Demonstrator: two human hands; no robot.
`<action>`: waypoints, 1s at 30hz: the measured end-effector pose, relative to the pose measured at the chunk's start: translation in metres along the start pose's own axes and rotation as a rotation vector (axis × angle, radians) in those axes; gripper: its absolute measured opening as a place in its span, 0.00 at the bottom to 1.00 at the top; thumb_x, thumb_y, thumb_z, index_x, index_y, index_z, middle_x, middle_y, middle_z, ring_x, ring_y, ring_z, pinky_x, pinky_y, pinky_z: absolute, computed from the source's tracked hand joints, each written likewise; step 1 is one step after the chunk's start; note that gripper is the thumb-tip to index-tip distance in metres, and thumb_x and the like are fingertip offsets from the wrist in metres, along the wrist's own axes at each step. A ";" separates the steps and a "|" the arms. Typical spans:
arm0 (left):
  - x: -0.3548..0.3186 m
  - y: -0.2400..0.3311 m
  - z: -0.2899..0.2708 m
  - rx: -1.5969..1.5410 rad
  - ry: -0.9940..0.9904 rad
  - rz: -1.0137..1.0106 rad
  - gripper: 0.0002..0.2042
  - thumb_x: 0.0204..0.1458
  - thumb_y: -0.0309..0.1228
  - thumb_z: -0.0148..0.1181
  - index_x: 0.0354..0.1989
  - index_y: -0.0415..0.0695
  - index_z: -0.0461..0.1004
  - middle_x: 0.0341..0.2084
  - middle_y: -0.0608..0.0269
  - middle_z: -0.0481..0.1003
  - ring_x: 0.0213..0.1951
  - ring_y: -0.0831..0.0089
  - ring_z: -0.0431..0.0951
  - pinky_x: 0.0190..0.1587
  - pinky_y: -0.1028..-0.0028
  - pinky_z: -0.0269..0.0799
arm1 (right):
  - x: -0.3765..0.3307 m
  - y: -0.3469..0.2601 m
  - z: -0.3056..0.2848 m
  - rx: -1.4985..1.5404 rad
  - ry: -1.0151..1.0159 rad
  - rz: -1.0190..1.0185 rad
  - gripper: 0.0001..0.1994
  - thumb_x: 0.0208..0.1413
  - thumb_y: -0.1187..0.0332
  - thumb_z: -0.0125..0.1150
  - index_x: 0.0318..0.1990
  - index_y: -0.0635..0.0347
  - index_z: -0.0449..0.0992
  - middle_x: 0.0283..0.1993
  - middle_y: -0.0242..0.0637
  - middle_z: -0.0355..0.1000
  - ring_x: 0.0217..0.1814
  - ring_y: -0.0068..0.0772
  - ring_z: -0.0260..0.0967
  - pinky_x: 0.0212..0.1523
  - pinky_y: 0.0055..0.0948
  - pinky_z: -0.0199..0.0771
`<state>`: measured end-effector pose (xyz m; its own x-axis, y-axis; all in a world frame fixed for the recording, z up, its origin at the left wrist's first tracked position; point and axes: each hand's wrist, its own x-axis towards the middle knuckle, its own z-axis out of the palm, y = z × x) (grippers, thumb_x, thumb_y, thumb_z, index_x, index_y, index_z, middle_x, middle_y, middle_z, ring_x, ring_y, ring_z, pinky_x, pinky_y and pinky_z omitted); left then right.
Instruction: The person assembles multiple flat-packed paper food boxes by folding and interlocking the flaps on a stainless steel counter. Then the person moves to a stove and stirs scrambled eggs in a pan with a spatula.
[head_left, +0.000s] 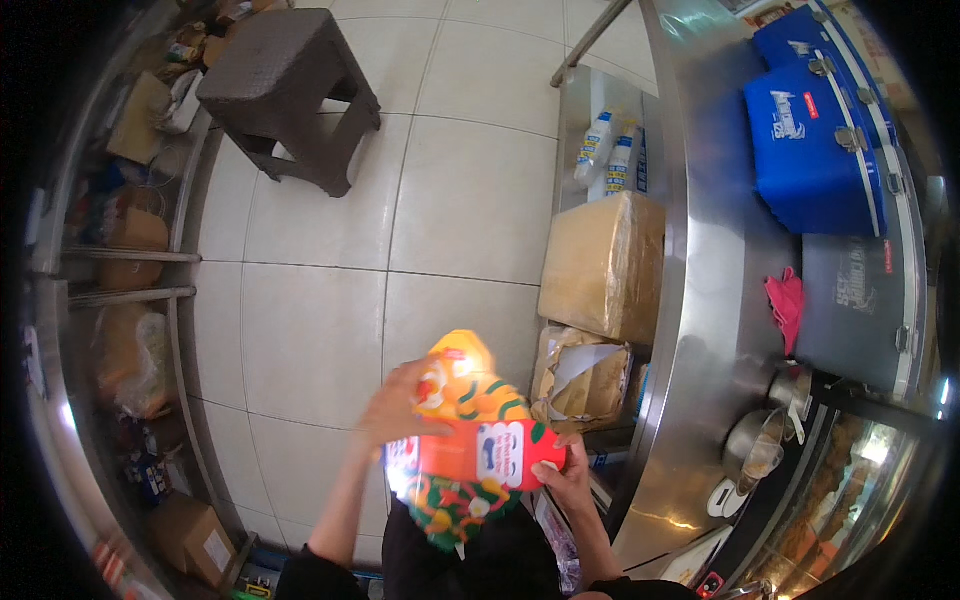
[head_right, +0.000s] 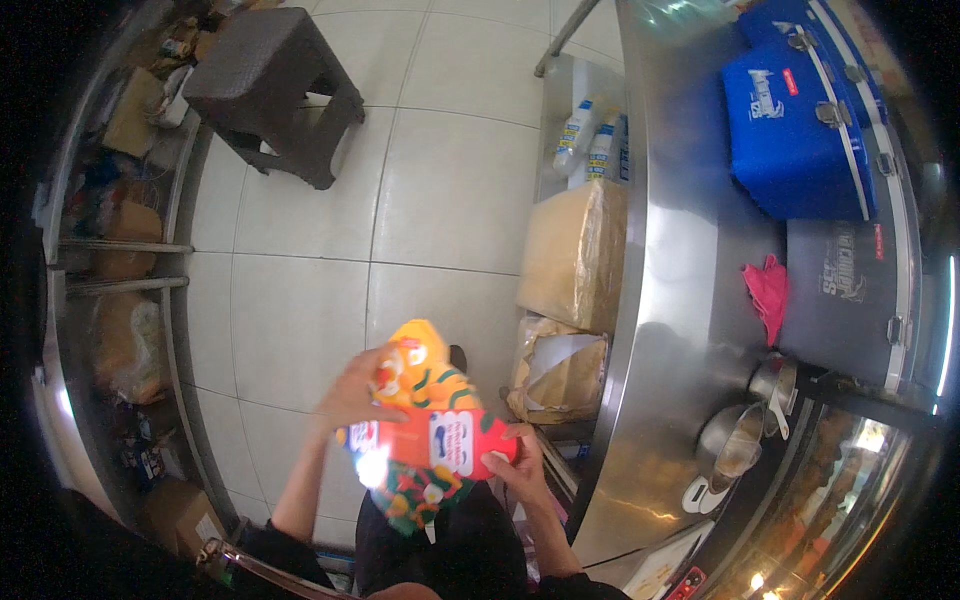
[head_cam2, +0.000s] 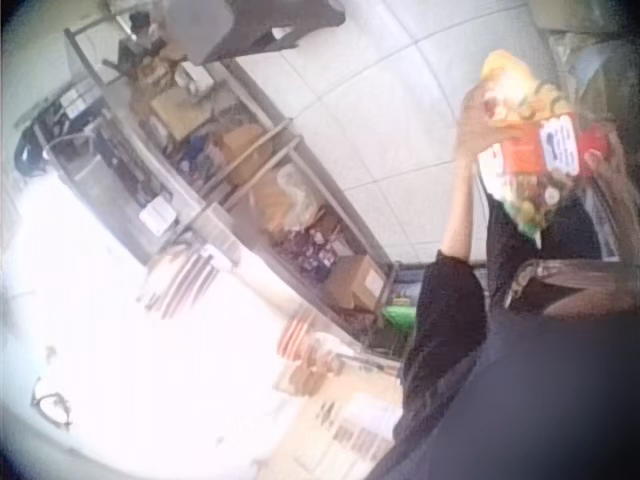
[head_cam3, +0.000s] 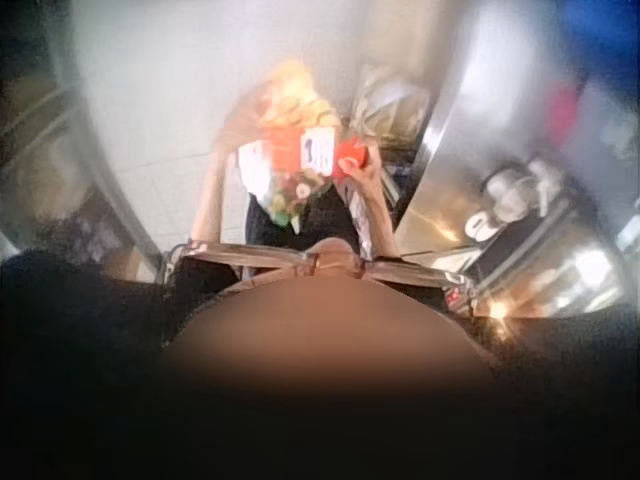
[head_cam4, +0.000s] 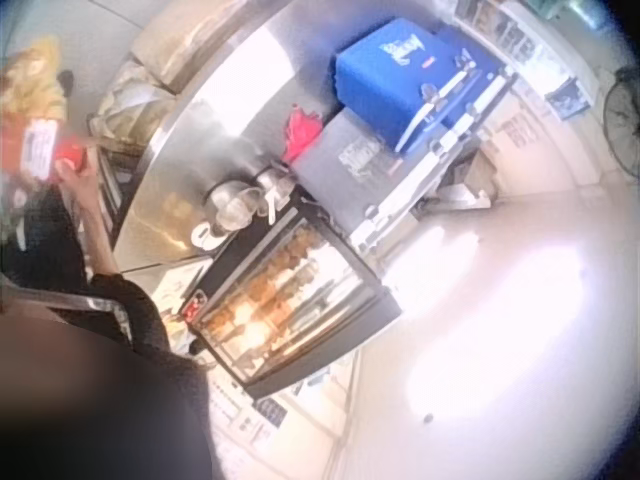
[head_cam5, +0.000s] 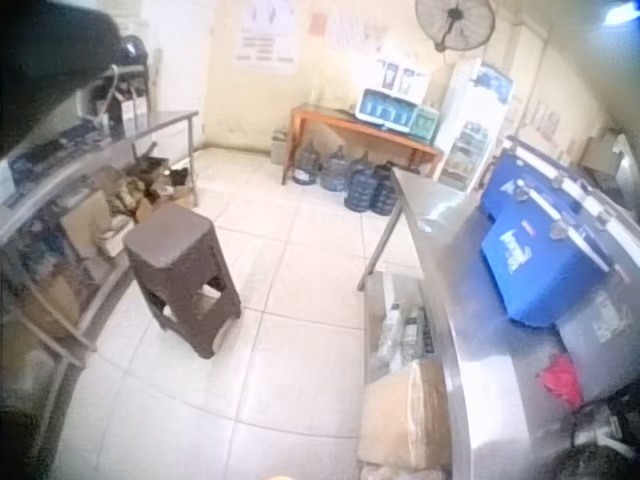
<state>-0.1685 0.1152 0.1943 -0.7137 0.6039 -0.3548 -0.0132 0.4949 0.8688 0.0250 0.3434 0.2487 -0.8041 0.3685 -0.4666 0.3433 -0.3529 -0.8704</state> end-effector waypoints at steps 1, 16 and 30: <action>0.001 -0.003 -0.013 -0.188 -0.150 -0.139 0.43 0.35 0.42 0.74 0.61 0.44 0.60 0.51 0.55 0.72 0.50 0.65 0.73 0.53 0.69 0.69 | -0.003 -0.002 0.004 0.155 -0.018 0.047 0.19 0.47 0.75 0.66 0.44 0.55 0.64 0.45 0.35 0.68 0.50 0.28 0.66 0.50 0.28 0.67; -0.060 0.000 0.072 -0.727 -0.231 -0.620 0.23 0.46 0.27 0.68 0.51 0.41 0.68 0.43 0.61 0.75 0.44 0.73 0.76 0.47 0.72 0.74 | 0.149 0.194 -0.192 -0.740 0.877 0.024 0.16 0.57 0.69 0.56 0.53 0.61 0.72 0.48 0.43 0.74 0.46 0.37 0.73 0.45 0.32 0.73; -0.106 0.013 0.116 -1.062 -0.439 -0.946 0.24 0.47 0.31 0.68 0.52 0.41 0.67 0.41 0.59 0.74 0.42 0.72 0.75 0.47 0.75 0.74 | 0.274 0.213 -0.234 -1.668 0.470 0.148 0.41 0.30 0.55 0.77 0.56 0.54 0.65 0.59 0.51 0.53 0.62 0.59 0.52 0.56 0.49 0.66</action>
<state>-0.0112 0.1299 0.2028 0.1109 0.5575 -0.8227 -0.9695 0.2426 0.0337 -0.0090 0.5703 -0.1010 -0.6282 0.7222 -0.2893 0.7285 0.6766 0.1072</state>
